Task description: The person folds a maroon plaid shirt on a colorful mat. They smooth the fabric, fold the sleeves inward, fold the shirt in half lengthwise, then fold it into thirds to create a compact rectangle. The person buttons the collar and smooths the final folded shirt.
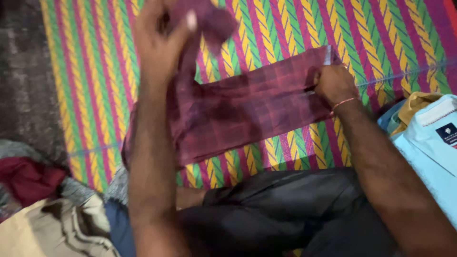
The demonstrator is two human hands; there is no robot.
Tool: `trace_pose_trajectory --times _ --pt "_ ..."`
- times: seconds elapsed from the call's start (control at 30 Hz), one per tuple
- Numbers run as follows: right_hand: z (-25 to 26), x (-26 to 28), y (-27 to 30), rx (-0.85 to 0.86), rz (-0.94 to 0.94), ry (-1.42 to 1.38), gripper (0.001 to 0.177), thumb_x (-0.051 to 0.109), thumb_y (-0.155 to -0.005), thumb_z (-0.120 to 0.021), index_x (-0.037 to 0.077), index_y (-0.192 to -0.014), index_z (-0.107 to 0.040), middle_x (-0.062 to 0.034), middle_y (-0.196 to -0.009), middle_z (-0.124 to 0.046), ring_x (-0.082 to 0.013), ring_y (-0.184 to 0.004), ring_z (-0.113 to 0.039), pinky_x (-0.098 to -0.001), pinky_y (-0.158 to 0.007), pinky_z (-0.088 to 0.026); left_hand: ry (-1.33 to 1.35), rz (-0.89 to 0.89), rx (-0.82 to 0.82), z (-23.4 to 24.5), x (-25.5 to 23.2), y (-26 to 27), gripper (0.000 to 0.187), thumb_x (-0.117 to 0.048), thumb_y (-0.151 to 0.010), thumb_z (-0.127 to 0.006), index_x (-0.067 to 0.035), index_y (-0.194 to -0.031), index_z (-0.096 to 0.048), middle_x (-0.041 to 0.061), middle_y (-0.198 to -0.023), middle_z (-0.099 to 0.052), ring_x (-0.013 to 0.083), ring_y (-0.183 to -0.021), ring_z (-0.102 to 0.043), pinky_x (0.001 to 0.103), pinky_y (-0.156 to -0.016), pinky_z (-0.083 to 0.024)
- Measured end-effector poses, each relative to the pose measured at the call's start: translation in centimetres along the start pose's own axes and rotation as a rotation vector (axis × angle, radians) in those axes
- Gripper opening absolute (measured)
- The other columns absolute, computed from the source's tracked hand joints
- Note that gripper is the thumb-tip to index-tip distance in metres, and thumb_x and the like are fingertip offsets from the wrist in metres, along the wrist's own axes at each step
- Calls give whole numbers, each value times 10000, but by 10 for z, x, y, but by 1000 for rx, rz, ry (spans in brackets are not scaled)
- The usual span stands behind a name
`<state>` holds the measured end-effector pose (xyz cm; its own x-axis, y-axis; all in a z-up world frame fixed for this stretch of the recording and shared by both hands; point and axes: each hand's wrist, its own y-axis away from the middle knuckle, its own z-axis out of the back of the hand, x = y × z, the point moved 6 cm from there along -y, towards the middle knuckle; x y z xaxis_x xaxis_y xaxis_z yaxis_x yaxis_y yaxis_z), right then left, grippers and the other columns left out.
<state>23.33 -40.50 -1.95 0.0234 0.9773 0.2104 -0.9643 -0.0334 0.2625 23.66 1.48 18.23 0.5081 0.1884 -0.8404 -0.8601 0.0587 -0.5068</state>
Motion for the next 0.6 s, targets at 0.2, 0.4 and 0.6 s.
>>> trace_pose_trajectory --times 0.2,0.4,0.6 --pt "-2 -9 0 5 -17 -85 203 220 -861 -697 159 -1030 -793 -241 -1016 -736 -460 -970 -696 -545 -881 -556 -109 169 967 -11 -194 153 346 -327 -753 -870 -114 -1001 -755 61 -999 -729 207 -992 -692 385 -809 -544" --pt "-21 -22 -12 -80 72 -55 192 261 -967 -664 197 -1072 -811 -246 -1025 -737 -465 -953 -701 -550 -866 -559 -400 1041 512 35 -156 250 256 -329 -850 -759 -80 -908 -773 109 -795 -777 325 -761 -727 420 -670 -569" --pt "-37 -40 -33 -92 108 -22 174 233 -870 -745 151 -1008 -812 -199 -1002 -763 -426 -921 -725 -519 -861 -581 -927 1180 -24 108 -61 258 586 -646 -863 -676 -86 -975 -804 197 -853 -773 376 -842 -747 485 -778 -551"
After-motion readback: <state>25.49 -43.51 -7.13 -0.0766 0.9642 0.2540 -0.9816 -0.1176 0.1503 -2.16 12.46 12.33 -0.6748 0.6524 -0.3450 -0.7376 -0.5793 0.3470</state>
